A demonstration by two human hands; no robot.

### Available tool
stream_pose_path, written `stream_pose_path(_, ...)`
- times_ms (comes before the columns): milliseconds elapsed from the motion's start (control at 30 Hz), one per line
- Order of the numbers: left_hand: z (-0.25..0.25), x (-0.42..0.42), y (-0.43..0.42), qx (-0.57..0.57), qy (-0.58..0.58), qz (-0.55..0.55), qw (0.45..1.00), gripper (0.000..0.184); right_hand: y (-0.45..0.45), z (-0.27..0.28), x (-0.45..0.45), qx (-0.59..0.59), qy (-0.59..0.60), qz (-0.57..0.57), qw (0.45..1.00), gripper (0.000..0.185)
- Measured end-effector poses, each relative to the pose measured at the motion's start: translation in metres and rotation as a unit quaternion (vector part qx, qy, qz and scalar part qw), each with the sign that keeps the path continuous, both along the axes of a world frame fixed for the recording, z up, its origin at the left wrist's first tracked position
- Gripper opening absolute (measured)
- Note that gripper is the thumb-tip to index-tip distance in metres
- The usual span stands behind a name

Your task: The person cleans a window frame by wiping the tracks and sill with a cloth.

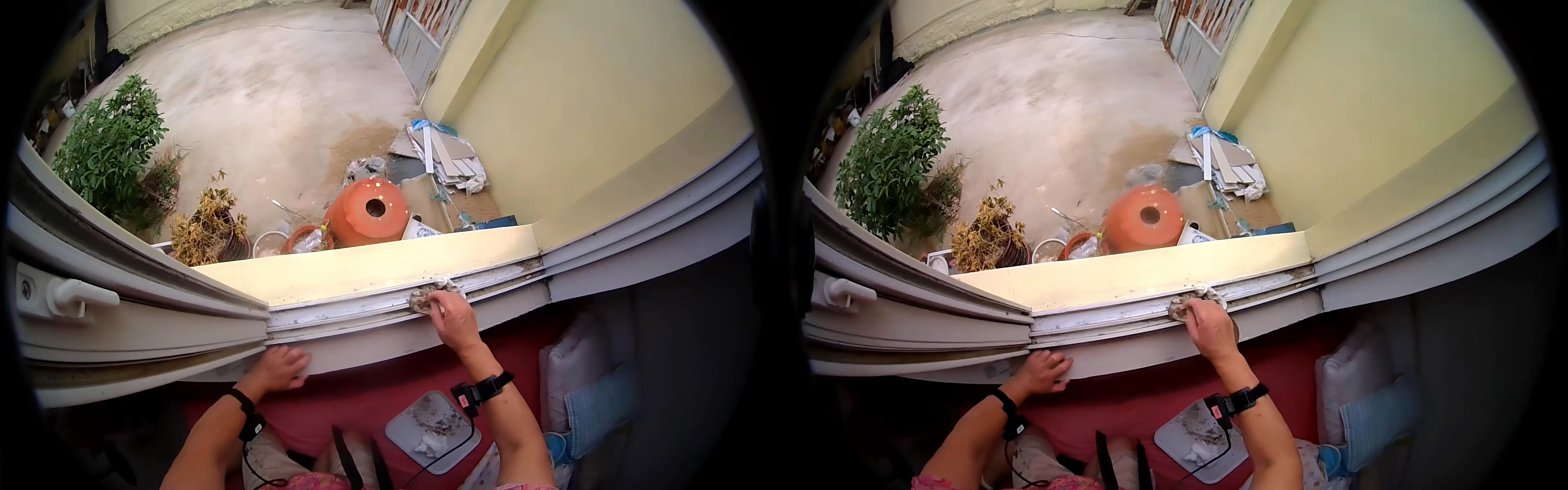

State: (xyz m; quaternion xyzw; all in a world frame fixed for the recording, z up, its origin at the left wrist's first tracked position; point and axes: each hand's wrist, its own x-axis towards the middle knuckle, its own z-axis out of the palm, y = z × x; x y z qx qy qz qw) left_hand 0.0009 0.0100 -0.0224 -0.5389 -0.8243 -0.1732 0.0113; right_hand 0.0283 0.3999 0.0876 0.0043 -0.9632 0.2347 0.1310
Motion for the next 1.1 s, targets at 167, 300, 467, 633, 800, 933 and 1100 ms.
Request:
stream_pose_path(167,0.006,-0.001,0.000,0.004,0.001,0.001,1.000,0.048,0.035,-0.024,0.030,-0.049,0.088,-0.273,0.957,0.010)
stream_pose_path(300,0.012,-0.006,0.000,-0.015,-0.021,0.000,1.000,0.045,0.112,-0.079,0.068,-0.062,0.082,-0.435,0.894,0.017)
stream_pose_path(467,0.035,-0.003,0.022,-0.017,-0.081,0.011,0.996,0.037,0.176,-0.112,0.085,-0.062,0.033,-0.732,0.678,0.044)
stream_pose_path(633,0.030,0.004,0.061,-0.009,-0.030,0.002,1.000,0.034,0.227,-0.137,0.066,-0.297,-0.003,-0.778,0.553,0.083)
stream_pose_path(800,0.025,0.010,0.063,-0.034,0.001,0.018,0.999,0.041,0.224,-0.127,0.046,-0.298,-0.040,-0.795,0.527,0.078)
stream_pose_path(933,0.031,0.006,0.066,-0.034,0.006,0.011,0.999,0.043,0.219,-0.121,0.039,-0.300,-0.013,-0.788,0.537,0.070)
stream_pose_path(1100,0.048,0.005,0.088,-0.106,-0.074,-0.008,0.992,0.038,0.214,-0.114,0.041,-0.278,-0.036,-0.789,0.547,0.065)
